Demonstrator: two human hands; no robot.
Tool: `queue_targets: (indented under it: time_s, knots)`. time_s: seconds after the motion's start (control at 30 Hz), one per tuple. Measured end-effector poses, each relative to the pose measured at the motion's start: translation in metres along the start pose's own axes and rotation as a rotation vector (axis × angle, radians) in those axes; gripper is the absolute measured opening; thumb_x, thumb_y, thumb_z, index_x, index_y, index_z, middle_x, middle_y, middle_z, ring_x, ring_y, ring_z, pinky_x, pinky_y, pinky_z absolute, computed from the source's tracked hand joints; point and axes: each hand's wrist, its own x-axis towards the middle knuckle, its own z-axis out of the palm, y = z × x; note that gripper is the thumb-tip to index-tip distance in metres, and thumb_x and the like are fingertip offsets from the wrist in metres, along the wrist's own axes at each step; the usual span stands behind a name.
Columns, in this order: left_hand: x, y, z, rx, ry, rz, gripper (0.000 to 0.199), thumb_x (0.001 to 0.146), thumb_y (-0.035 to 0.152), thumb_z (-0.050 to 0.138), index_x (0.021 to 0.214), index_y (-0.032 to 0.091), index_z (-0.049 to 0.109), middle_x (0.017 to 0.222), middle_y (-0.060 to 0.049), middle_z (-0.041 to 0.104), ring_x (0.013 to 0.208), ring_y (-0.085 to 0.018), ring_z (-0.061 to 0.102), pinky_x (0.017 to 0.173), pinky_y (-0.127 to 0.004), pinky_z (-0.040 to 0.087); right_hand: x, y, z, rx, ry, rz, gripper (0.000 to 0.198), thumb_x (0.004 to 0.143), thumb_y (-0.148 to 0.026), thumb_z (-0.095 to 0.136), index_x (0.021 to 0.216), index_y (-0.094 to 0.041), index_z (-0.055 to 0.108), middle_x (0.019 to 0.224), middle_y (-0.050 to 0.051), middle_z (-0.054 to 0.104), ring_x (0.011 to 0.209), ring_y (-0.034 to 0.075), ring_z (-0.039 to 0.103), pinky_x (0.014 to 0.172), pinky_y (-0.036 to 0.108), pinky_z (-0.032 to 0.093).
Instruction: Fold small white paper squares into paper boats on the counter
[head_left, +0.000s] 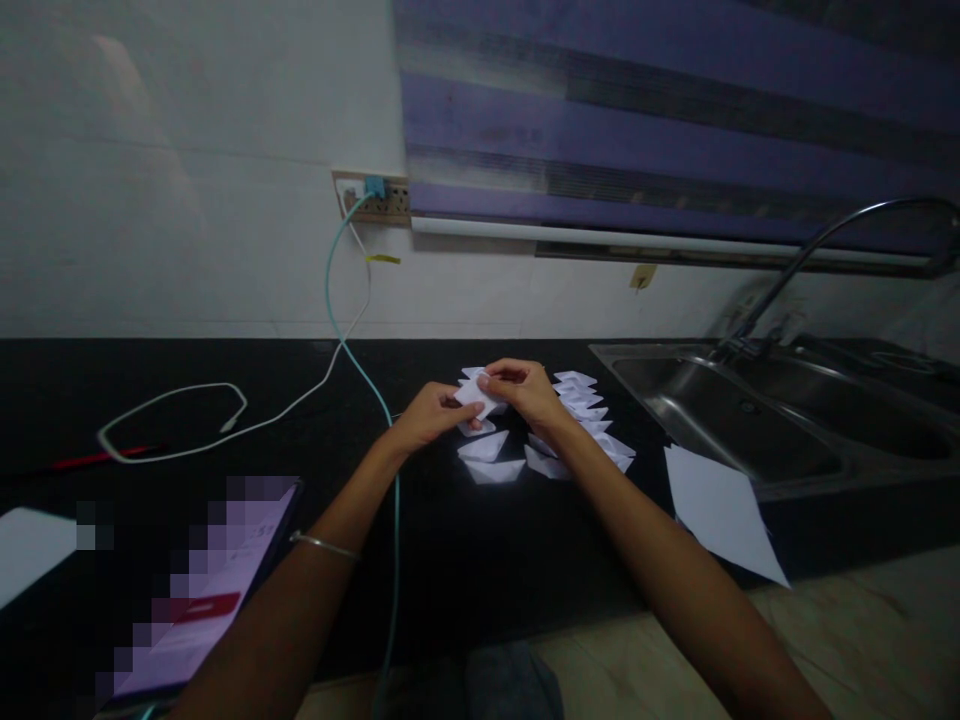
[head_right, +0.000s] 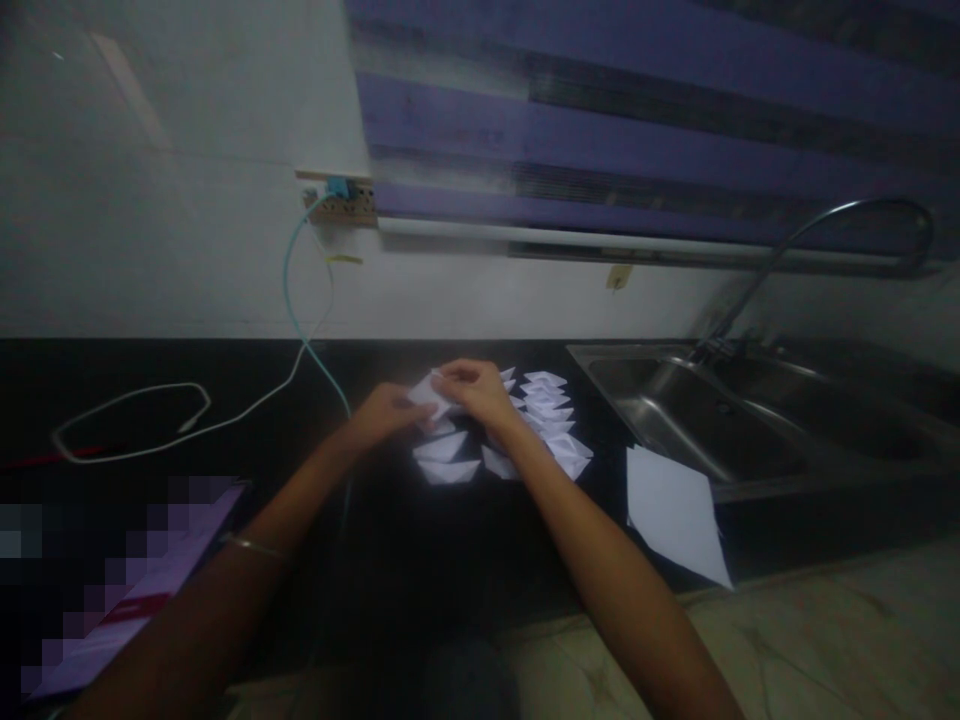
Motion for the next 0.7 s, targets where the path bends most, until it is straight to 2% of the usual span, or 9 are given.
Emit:
queue_targets:
  time_s: [0.13, 0.23, 0.37, 0.57, 0.7]
  knots:
    - [-0.001, -0.001, 0.000, 0.011, -0.038, 0.015, 0.025, 0.079, 0.035, 0.070, 0.067, 0.014, 0.075, 0.066, -0.007, 0.073, 0.058, -0.013, 0.064, 0.060, -0.023, 0.046, -0.003, -0.001, 0.001, -0.036, -0.085, -0.038, 0.024, 0.072, -0.041, 0.076, 0.079, -0.018, 0.074, 0.076, 0.003, 0.071, 0.064, 0.012, 0.060, 0.061, 0.026, 0.045]
    - [-0.002, 0.002, 0.000, -0.004, -0.082, 0.026, 0.025, 0.079, 0.035, 0.070, 0.068, 0.014, 0.076, 0.067, -0.007, 0.074, 0.060, -0.013, 0.064, 0.063, -0.024, 0.046, -0.004, -0.004, 0.002, -0.090, -0.060, -0.097, 0.024, 0.074, -0.042, 0.075, 0.073, -0.019, 0.075, 0.072, 0.003, 0.070, 0.062, 0.012, 0.058, 0.059, 0.026, 0.044]
    - [-0.004, 0.010, 0.000, 0.011, -0.078, 0.006, 0.028, 0.078, 0.038, 0.071, 0.064, 0.014, 0.075, 0.063, -0.006, 0.072, 0.056, -0.013, 0.061, 0.059, -0.023, 0.044, -0.005, -0.009, 0.003, -0.142, -0.022, -0.125, 0.024, 0.072, -0.043, 0.075, 0.069, -0.019, 0.074, 0.068, 0.002, 0.069, 0.062, 0.013, 0.057, 0.058, 0.026, 0.043]
    - [-0.007, 0.014, 0.005, -0.015, -0.063, 0.022, 0.055, 0.088, 0.058, 0.051, 0.062, 0.014, 0.072, 0.060, -0.008, 0.070, 0.051, -0.011, 0.057, 0.048, -0.022, 0.036, -0.002, -0.007, 0.002, -0.119, 0.016, -0.077, 0.028, 0.070, -0.045, 0.076, 0.067, -0.018, 0.072, 0.064, 0.002, 0.065, 0.057, 0.011, 0.053, 0.053, 0.025, 0.040]
    - [-0.005, 0.008, 0.004, -0.017, -0.038, 0.047, 0.059, 0.087, 0.062, 0.050, 0.063, 0.013, 0.071, 0.060, -0.008, 0.069, 0.049, -0.011, 0.054, 0.049, -0.022, 0.036, -0.001, -0.002, -0.001, -0.109, -0.026, 0.009, 0.032, 0.073, -0.050, 0.073, 0.074, -0.018, 0.072, 0.068, 0.002, 0.066, 0.059, 0.011, 0.055, 0.053, 0.024, 0.041]
